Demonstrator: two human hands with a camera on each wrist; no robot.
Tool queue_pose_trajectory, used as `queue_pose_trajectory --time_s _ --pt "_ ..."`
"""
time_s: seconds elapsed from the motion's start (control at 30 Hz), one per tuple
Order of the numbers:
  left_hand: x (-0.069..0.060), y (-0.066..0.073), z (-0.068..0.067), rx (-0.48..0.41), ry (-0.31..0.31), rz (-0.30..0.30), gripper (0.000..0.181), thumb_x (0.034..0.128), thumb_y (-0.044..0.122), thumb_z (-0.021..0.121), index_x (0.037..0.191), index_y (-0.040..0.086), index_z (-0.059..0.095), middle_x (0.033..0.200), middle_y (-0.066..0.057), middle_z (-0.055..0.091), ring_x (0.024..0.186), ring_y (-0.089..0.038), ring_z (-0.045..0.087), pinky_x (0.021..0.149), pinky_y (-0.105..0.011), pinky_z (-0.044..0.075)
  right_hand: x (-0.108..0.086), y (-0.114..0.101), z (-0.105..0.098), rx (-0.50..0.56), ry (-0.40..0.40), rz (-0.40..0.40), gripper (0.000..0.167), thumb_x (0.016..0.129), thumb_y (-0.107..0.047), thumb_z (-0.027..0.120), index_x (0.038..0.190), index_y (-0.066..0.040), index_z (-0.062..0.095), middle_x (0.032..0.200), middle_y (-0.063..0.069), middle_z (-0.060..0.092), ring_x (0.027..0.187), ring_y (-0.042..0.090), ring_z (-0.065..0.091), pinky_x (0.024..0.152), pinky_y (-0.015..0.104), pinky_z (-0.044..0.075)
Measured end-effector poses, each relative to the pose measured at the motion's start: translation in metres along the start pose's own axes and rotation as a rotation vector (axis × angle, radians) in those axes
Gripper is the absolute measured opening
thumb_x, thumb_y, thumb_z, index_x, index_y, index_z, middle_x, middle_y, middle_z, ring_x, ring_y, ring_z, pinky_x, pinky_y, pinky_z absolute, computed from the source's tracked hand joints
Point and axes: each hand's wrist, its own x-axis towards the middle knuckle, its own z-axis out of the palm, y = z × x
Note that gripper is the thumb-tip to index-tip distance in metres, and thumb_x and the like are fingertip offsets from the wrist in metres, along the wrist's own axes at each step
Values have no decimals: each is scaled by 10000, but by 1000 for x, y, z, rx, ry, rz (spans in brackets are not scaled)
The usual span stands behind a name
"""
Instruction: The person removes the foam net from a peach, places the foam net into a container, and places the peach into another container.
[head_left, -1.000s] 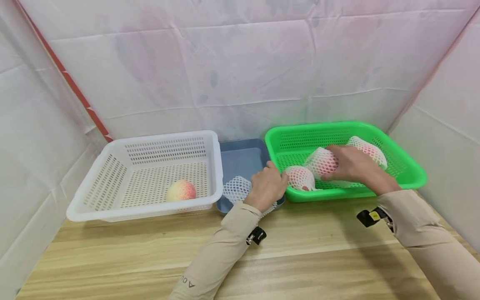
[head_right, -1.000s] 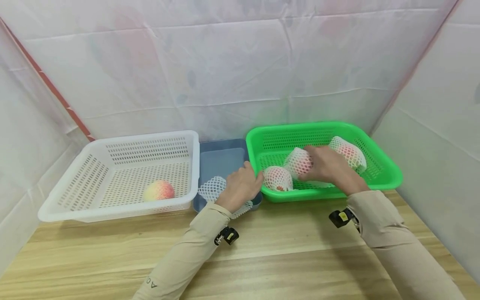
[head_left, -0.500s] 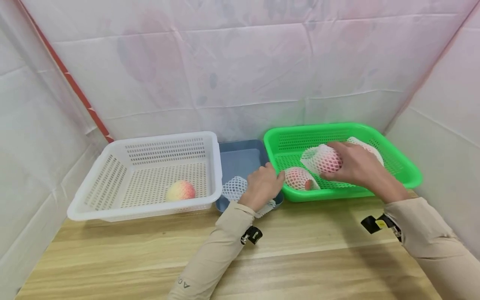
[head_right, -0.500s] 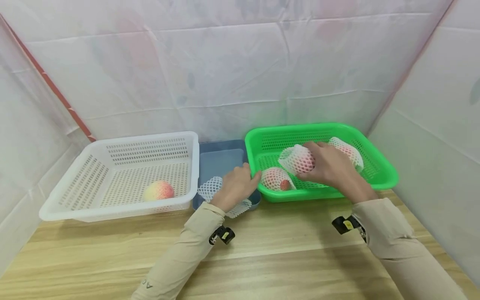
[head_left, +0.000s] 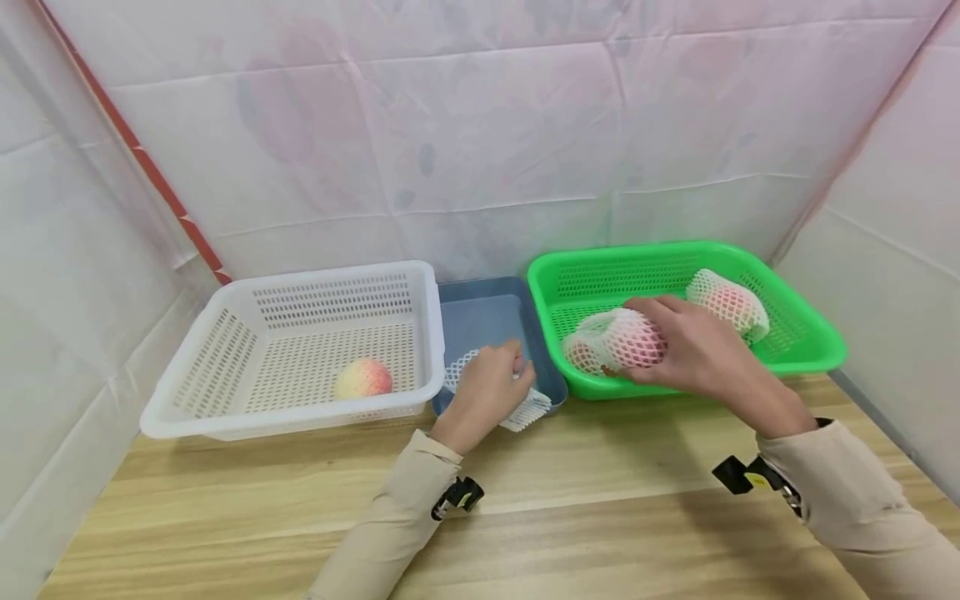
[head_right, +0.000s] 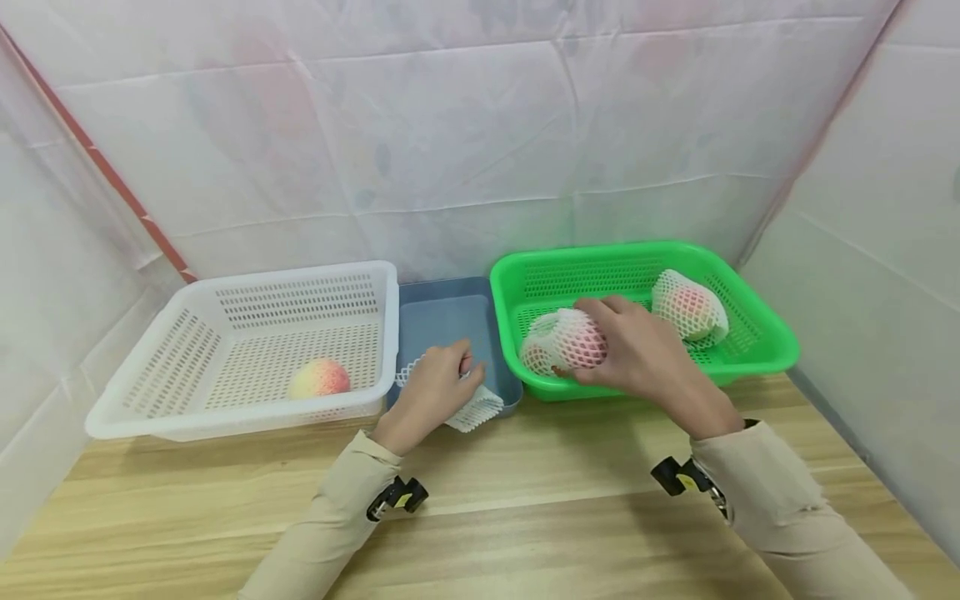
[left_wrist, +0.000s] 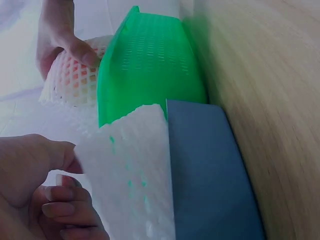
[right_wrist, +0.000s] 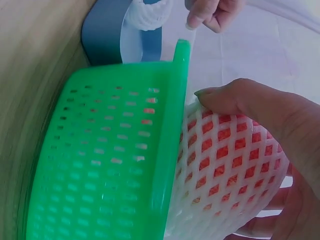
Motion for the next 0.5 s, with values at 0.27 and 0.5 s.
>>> queue_pose_trajectory --time_s 0.27,0.5 --pt "-9 -3 -11 4 22 95 211 866 69 569 697 121 454 582 40 385 505 -87 382 448 -188 299 -2 -13 8 7 107 -57 779 597 -328 884 1260 -71 566 1133 202 609 906 381 621 634 528 524" --pt "-17 1 -22 25 13 104 202 873 94 590 710 141 479 586 56 441 521 -80 428 448 -191 332 -5 -20 9 18 149 -83 778 578 -299 888 1255 -78 574 1150 183 604 945 380 611 631 533 530"
